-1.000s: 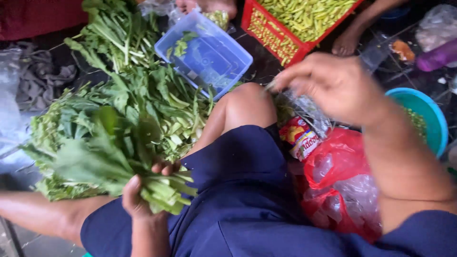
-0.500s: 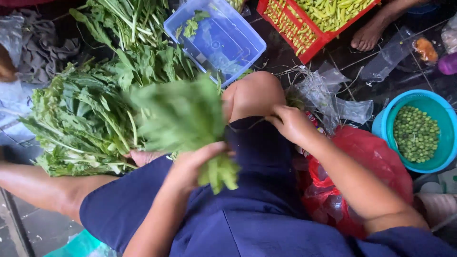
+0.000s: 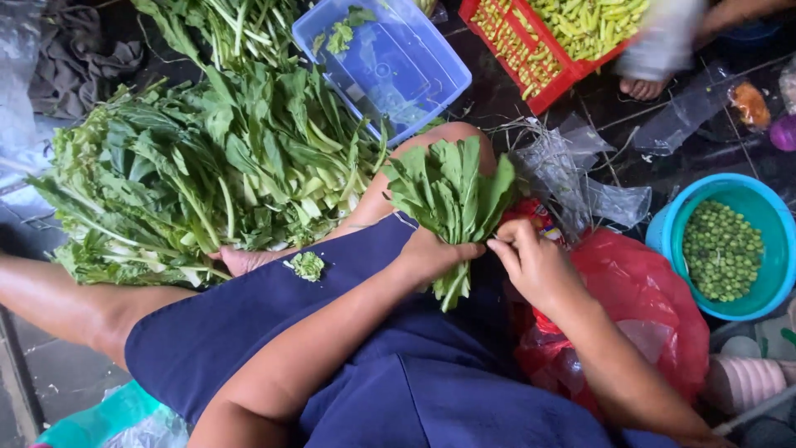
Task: Gathering mustard greens into bunches and securing them with plastic ties while sitting on the floor.
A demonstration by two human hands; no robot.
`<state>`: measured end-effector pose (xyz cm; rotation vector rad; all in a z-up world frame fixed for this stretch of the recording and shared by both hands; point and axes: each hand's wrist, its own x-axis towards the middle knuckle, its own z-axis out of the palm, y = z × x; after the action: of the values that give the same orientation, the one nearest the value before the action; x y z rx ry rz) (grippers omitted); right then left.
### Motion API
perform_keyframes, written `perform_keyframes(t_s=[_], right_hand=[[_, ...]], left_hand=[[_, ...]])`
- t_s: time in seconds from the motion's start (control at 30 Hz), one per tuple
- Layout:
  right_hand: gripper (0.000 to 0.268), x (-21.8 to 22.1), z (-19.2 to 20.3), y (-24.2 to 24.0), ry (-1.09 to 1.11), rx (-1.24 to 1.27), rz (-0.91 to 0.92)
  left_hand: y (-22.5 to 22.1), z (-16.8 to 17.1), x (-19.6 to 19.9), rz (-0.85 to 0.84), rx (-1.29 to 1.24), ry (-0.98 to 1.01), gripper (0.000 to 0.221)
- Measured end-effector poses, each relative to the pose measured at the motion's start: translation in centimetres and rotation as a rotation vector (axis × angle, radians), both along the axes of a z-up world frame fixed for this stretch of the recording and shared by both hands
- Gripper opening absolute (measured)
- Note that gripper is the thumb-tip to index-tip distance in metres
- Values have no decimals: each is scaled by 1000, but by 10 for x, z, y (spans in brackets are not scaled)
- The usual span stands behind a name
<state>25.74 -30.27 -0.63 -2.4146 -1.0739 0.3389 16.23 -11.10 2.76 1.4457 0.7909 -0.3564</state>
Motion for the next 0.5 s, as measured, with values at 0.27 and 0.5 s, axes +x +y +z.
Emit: perform_keyframes(t_s=[0.27,0.5], right_hand=[[34,-9,60,43,-583,255,570],[69,5,38,42,-503,-171,573]], left_hand=[[3,-7,-1,-221,213,41,85],[25,27,-23,-357,143,0,131]])
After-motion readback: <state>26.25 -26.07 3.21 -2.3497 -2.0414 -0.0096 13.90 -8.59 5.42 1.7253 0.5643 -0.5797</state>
